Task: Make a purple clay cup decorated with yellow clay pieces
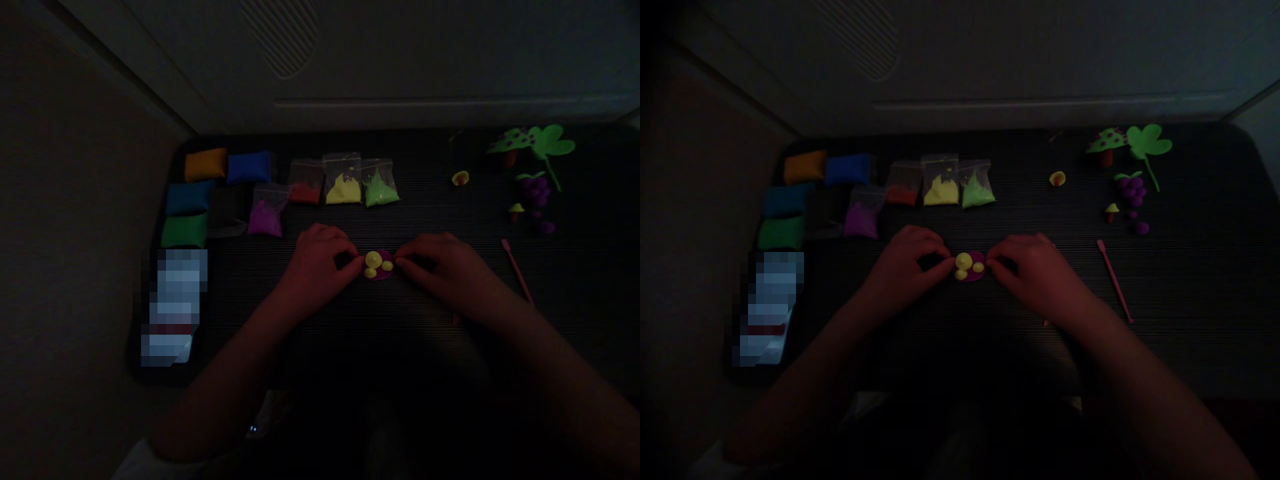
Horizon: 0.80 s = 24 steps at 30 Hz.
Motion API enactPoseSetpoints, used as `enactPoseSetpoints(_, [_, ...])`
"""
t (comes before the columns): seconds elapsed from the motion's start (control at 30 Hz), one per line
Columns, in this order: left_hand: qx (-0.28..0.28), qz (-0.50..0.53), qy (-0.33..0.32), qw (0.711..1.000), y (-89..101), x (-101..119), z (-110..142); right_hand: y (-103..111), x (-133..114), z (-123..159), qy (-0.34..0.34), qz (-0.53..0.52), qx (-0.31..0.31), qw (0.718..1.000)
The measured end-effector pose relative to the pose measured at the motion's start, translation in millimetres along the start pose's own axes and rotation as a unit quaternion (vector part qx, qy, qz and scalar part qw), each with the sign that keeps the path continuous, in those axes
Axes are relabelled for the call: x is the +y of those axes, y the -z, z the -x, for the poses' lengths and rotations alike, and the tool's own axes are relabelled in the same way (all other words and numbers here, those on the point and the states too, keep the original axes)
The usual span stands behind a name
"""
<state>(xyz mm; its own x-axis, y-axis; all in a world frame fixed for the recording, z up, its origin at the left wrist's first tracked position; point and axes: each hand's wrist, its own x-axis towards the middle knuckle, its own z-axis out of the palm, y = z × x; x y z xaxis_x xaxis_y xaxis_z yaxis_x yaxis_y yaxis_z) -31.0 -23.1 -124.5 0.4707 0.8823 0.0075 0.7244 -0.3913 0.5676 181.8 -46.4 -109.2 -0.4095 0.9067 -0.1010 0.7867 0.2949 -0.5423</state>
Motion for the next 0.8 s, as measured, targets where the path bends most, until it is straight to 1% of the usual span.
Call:
enactPoseSetpoints(0.2, [-0.013, -0.016, -0.008, 1.000, 0.5, -0.4, 0.3, -2.3, 0.3, 0.3, 0.002, 0.018, -0.007, 1.000])
enactPoseSetpoints(0.47, [-0.017, -0.018, -0.007, 1.000, 0.0, -2.2, 0.3, -1.1, -0.3, 2.0, 0.004, 0.013, -0.005, 1.000])
enactPoseSetpoints(0.8, [-0.039, -0.026, -0.010, 0.999, 2.0, -0.5, 0.9, -2.5, -0.6, 0.2, 0.008, 0.009, -0.006, 1.000])
